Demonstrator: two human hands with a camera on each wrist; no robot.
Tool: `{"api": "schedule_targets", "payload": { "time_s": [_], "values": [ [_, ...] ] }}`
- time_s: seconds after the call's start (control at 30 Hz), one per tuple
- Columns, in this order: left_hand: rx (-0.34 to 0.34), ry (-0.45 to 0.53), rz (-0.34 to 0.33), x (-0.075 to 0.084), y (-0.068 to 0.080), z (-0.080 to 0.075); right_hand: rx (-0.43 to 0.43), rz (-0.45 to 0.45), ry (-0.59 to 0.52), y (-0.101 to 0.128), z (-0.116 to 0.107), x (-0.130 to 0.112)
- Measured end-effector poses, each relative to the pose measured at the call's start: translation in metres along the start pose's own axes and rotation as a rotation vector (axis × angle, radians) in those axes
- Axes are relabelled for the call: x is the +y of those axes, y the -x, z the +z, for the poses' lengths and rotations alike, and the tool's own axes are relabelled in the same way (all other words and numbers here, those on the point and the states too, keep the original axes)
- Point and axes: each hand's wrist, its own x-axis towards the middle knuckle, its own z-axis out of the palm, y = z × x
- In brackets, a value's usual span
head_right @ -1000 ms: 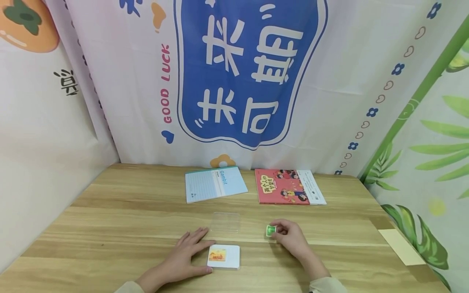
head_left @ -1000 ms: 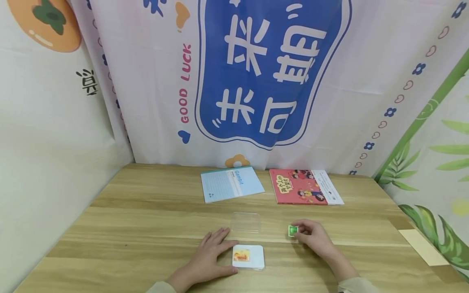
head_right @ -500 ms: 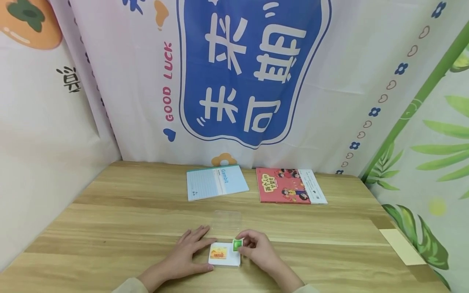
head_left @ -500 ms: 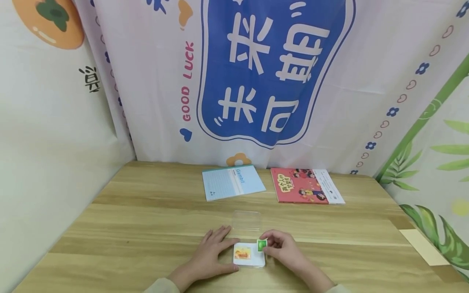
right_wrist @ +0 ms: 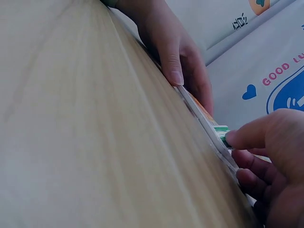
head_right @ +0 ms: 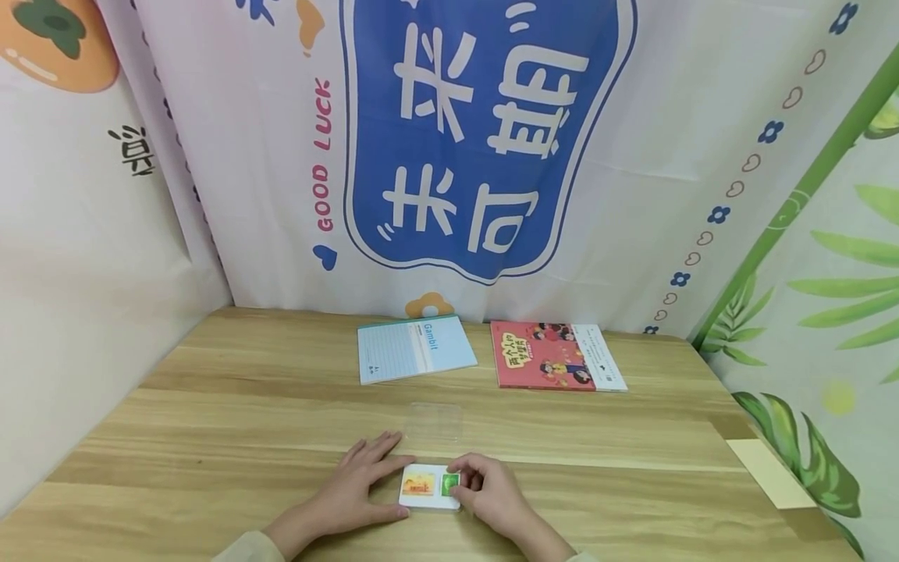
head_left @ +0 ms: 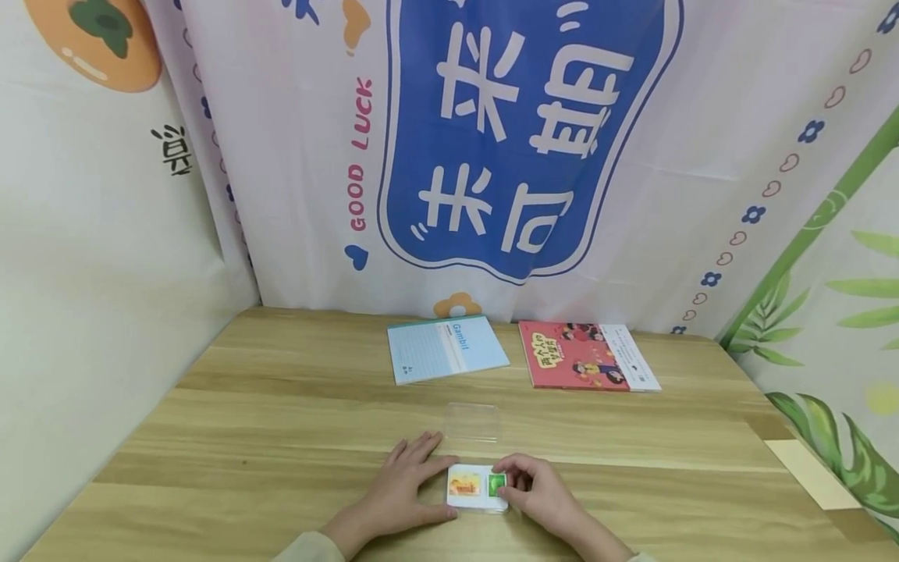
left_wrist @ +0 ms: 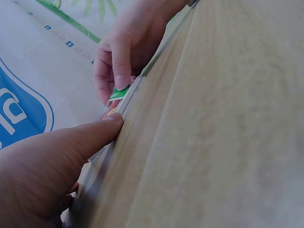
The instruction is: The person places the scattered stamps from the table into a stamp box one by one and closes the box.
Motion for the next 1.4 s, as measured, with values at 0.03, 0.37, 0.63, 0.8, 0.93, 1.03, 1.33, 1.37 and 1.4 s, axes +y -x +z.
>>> {"api": "schedule_targets", "payload": {
  "time_s": [0.03, 0.37, 0.63, 0.8, 0.93, 1.03, 1.33, 1.37, 1.4],
  "values": [
    [0.003, -0.003, 0.002, 0.000, 0.000, 0.000, 0.008, -0.010, 0.020, 0.000, 0.000, 0.001],
    [0.013, -0.002, 0.006, 0.000, -0.002, -0.001, 0.023, -0.043, 0.112, -0.004, 0.000, 0.022],
    [0.008, -0.002, 0.010, -0.001, -0.002, 0.000, 0.033, -0.035, 0.128, -0.005, 0.003, 0.026],
    [0.001, -0.001, 0.009, -0.001, -0.001, 0.000, 0.051, -0.052, 0.143, -0.003, 0.005, 0.025],
    [0.002, 0.001, 0.008, -0.001, -0.001, 0.000, 0.072, -0.085, 0.155, -0.001, 0.006, 0.023],
    [0.001, 0.006, 0.005, 0.000, 0.000, 0.000, 0.079, -0.089, 0.163, 0.000, 0.006, 0.024],
    [0.004, 0.009, 0.004, 0.001, 0.000, 0.000, 0.085, -0.079, 0.198, 0.004, 0.005, 0.000],
    [0.005, 0.009, 0.003, 0.001, -0.001, 0.000, 0.084, -0.083, 0.202, 0.004, 0.005, 0.003],
    [0.005, 0.008, 0.002, 0.001, -0.001, 0.000, 0.083, -0.084, 0.205, 0.003, 0.004, 0.008]
  ]
}}
